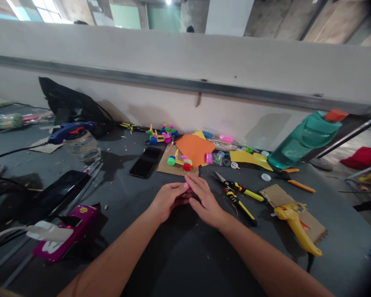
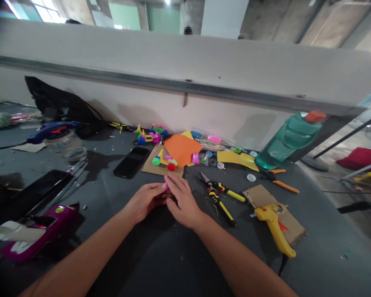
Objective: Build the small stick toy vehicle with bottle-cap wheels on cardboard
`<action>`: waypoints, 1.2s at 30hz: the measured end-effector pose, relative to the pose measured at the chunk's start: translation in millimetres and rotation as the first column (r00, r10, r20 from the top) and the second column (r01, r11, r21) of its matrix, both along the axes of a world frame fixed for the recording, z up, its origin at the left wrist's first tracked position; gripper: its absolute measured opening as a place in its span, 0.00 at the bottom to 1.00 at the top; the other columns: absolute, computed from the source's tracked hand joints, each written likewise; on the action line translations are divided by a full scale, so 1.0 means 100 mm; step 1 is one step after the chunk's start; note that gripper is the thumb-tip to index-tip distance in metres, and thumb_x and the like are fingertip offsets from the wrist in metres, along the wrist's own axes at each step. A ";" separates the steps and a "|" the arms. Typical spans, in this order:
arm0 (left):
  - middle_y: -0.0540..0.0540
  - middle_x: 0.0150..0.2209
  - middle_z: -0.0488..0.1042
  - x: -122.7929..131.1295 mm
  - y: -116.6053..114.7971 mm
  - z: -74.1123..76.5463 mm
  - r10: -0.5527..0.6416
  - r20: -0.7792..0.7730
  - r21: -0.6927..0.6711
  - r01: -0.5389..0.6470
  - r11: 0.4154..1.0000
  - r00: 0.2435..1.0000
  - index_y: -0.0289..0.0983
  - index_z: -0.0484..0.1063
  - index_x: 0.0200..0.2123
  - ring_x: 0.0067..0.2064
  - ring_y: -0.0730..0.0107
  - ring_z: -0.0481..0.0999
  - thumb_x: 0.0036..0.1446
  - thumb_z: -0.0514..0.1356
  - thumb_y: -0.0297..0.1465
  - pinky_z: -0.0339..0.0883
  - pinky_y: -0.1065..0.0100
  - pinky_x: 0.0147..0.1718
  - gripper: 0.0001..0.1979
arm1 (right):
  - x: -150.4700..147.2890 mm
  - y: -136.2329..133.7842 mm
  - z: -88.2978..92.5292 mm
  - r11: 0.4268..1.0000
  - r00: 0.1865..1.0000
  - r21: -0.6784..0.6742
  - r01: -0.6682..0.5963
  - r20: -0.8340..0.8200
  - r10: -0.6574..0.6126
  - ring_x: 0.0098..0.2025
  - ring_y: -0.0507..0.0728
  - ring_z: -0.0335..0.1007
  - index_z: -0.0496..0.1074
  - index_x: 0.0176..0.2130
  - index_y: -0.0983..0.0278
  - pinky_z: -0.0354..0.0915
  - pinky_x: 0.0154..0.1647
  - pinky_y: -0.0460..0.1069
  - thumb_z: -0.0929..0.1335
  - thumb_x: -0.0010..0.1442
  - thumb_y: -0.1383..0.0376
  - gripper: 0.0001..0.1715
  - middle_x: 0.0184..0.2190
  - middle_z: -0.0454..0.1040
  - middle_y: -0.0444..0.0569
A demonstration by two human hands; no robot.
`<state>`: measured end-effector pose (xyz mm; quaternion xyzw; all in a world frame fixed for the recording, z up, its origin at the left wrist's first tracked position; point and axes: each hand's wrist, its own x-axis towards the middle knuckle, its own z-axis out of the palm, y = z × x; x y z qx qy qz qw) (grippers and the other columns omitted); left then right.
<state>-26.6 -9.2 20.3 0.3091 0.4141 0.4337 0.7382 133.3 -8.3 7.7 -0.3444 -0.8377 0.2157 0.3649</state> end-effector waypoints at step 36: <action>0.44 0.28 0.76 -0.01 -0.02 0.03 -0.051 -0.130 0.086 0.062 0.994 0.990 0.33 0.77 0.31 0.31 0.72 0.73 0.47 0.64 0.38 0.70 0.67 0.35 0.14 | 0.01 0.05 0.07 0.977 0.956 0.040 0.209 -0.218 -0.195 0.48 0.59 0.64 0.73 0.36 0.57 0.59 0.51 0.59 0.70 0.52 0.63 0.08 0.41 0.73 0.48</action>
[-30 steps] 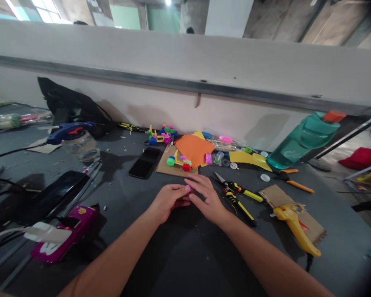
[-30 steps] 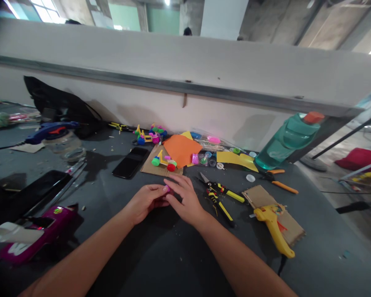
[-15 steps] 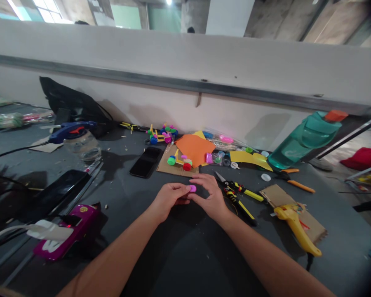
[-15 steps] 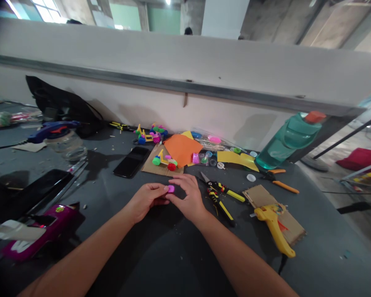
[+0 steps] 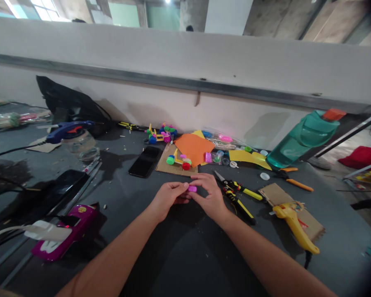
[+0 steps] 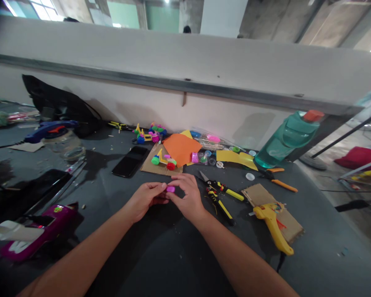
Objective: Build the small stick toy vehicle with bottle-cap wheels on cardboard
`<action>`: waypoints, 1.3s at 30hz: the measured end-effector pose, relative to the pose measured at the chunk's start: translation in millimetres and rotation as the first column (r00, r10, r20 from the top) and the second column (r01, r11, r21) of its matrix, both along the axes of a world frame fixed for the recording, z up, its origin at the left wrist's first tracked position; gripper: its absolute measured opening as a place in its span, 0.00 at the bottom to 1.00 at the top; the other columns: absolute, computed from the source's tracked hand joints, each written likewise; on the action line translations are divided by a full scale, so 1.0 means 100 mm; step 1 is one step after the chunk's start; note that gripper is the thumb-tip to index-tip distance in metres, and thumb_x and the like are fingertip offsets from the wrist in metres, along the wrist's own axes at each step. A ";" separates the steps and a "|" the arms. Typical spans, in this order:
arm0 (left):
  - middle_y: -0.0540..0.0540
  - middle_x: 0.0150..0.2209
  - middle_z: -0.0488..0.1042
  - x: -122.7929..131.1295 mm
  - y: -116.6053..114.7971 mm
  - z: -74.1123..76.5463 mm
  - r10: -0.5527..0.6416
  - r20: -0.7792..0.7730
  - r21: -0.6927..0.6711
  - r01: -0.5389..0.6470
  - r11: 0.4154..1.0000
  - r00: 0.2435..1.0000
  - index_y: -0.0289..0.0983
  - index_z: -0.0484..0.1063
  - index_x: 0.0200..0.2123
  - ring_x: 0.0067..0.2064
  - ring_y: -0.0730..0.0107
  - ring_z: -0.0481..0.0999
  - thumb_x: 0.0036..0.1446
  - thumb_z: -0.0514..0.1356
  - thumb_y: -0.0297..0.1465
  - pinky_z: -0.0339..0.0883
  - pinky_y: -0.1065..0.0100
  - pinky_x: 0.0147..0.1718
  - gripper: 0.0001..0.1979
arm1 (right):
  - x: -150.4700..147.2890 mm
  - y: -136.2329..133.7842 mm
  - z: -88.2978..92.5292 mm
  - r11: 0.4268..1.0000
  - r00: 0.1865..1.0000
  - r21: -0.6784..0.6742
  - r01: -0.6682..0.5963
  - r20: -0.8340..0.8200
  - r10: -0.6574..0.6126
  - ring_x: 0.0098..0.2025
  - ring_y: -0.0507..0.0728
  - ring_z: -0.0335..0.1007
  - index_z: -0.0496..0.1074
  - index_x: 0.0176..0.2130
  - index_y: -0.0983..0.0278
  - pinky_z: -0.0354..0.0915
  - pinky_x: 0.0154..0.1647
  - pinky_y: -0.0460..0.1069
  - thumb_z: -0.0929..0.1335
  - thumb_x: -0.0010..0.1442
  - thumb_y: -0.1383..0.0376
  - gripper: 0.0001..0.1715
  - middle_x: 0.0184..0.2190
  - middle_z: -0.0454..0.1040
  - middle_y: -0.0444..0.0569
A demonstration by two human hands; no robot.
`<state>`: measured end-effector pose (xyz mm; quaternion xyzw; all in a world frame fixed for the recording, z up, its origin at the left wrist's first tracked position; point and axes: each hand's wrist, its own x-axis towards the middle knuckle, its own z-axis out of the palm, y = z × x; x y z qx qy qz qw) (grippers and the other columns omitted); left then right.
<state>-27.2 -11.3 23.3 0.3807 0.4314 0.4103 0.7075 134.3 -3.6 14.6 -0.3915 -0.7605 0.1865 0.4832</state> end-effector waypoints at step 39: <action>0.45 0.27 0.75 0.00 0.01 0.02 0.049 -0.069 0.020 -0.047 0.999 0.996 0.33 0.77 0.29 0.30 0.73 0.73 0.45 0.65 0.35 0.69 0.69 0.35 0.10 | 0.01 0.01 -0.03 0.998 0.999 0.060 0.014 0.032 -0.016 0.47 0.60 0.65 0.73 0.39 0.57 0.60 0.50 0.59 0.71 0.51 0.61 0.13 0.40 0.74 0.48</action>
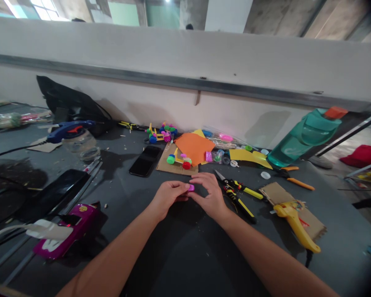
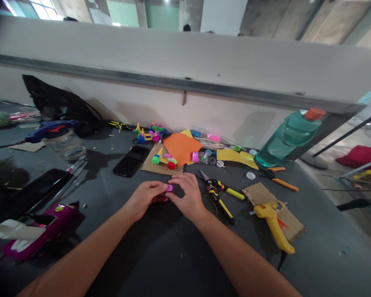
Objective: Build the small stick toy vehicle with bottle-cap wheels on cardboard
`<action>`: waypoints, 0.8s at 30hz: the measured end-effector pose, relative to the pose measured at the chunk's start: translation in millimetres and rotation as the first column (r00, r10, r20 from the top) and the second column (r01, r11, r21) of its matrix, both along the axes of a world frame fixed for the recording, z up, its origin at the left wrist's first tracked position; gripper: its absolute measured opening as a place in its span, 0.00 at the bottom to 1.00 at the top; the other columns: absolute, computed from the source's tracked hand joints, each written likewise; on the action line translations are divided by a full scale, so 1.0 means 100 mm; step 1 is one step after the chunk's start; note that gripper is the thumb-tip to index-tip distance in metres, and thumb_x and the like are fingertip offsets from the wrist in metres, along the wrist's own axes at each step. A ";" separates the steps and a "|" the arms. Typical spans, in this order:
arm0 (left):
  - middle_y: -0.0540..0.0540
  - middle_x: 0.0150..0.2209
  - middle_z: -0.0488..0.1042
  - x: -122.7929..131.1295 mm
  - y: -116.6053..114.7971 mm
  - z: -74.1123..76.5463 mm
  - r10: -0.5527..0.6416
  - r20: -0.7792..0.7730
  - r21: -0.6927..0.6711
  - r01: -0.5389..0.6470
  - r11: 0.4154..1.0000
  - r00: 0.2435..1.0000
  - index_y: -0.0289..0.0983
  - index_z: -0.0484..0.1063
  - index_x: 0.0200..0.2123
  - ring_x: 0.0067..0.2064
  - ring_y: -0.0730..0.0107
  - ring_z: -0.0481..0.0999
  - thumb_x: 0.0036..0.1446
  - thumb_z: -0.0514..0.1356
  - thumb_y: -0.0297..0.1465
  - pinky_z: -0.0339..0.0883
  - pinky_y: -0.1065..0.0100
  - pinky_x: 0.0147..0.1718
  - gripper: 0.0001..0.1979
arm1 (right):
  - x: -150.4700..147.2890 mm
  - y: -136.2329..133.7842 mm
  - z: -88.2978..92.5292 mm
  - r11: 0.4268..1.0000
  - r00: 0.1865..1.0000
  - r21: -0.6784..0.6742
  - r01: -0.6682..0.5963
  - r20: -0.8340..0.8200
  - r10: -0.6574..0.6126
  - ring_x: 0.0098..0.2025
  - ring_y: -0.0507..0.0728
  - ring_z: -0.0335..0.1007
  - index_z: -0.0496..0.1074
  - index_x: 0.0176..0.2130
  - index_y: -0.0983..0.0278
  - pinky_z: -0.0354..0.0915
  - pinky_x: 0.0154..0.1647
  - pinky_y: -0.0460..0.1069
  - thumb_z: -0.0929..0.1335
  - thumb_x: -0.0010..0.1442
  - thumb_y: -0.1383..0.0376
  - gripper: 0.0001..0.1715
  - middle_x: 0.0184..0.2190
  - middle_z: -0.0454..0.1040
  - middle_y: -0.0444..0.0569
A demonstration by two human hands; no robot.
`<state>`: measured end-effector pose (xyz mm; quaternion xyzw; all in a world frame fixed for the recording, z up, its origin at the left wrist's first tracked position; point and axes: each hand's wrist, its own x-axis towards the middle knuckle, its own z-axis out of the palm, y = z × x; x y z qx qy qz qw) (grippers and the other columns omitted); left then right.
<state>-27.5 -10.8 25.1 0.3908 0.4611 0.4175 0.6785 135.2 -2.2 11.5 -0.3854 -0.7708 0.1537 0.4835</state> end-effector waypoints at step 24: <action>0.47 0.27 0.75 0.01 0.00 -0.01 -0.041 0.051 -0.025 0.043 0.999 0.998 0.32 0.76 0.28 0.30 0.74 0.72 0.45 0.65 0.36 0.69 0.68 0.35 0.11 | -0.01 -0.02 0.02 1.000 0.999 -0.009 -0.005 -0.044 0.005 0.46 0.59 0.66 0.73 0.36 0.58 0.61 0.49 0.58 0.70 0.52 0.64 0.08 0.38 0.74 0.48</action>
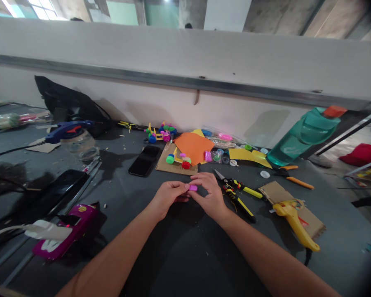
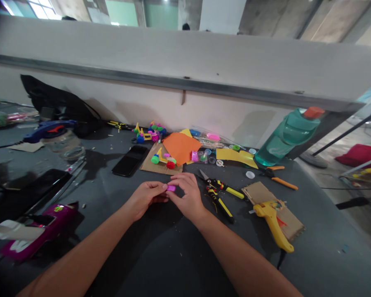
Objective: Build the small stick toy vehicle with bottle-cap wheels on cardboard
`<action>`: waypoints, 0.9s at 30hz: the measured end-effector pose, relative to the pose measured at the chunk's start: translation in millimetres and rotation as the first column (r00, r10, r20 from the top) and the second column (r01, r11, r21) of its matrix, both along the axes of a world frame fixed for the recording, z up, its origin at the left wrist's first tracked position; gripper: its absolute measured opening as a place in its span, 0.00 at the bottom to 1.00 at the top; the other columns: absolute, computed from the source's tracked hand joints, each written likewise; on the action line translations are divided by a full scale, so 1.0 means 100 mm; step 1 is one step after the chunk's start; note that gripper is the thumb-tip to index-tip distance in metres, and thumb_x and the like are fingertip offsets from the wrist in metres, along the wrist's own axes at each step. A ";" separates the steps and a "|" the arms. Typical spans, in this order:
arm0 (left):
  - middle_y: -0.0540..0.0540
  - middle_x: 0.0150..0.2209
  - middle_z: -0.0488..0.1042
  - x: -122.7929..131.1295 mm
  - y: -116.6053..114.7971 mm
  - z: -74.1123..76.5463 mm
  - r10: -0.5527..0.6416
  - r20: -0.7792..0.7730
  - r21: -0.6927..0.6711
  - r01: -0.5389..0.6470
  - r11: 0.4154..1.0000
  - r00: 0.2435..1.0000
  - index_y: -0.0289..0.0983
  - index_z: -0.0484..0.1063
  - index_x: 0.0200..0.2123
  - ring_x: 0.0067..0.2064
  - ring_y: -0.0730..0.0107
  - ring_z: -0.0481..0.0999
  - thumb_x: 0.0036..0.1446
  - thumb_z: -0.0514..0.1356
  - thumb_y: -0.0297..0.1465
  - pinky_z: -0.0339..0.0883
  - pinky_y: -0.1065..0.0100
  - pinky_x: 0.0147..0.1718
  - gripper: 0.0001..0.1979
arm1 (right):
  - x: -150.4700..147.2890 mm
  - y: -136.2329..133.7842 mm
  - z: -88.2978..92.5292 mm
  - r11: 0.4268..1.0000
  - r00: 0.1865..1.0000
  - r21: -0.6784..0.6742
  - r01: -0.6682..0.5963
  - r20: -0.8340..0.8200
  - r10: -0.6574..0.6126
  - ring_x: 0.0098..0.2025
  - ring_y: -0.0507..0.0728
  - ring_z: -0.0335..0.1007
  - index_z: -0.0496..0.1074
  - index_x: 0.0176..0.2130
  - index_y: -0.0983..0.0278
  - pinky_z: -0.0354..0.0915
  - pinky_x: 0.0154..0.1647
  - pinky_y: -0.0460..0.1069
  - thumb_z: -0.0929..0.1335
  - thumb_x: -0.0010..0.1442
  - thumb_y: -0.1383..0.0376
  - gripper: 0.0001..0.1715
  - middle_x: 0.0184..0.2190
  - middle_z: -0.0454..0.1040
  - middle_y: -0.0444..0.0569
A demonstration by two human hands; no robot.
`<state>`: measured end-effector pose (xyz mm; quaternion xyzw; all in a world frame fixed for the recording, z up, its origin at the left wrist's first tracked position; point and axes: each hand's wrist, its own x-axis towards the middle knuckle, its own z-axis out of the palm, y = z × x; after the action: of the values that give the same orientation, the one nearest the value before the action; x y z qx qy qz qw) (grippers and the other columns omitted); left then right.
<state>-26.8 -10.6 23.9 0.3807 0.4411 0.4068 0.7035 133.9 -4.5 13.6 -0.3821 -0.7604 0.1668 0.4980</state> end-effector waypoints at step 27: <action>0.47 0.27 0.75 0.00 0.00 -0.02 0.013 0.076 -0.017 -0.012 1.000 0.997 0.33 0.74 0.27 0.30 0.74 0.73 0.46 0.65 0.36 0.69 0.70 0.34 0.11 | -0.03 -0.02 0.02 0.999 1.000 -0.030 0.013 -0.026 -0.013 0.45 0.58 0.67 0.74 0.35 0.57 0.61 0.49 0.58 0.69 0.54 0.65 0.06 0.36 0.75 0.47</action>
<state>-26.7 -10.8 22.0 0.3566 0.4196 0.4217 0.7204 130.4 -6.9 16.1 -0.3922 -0.7487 0.1797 0.5033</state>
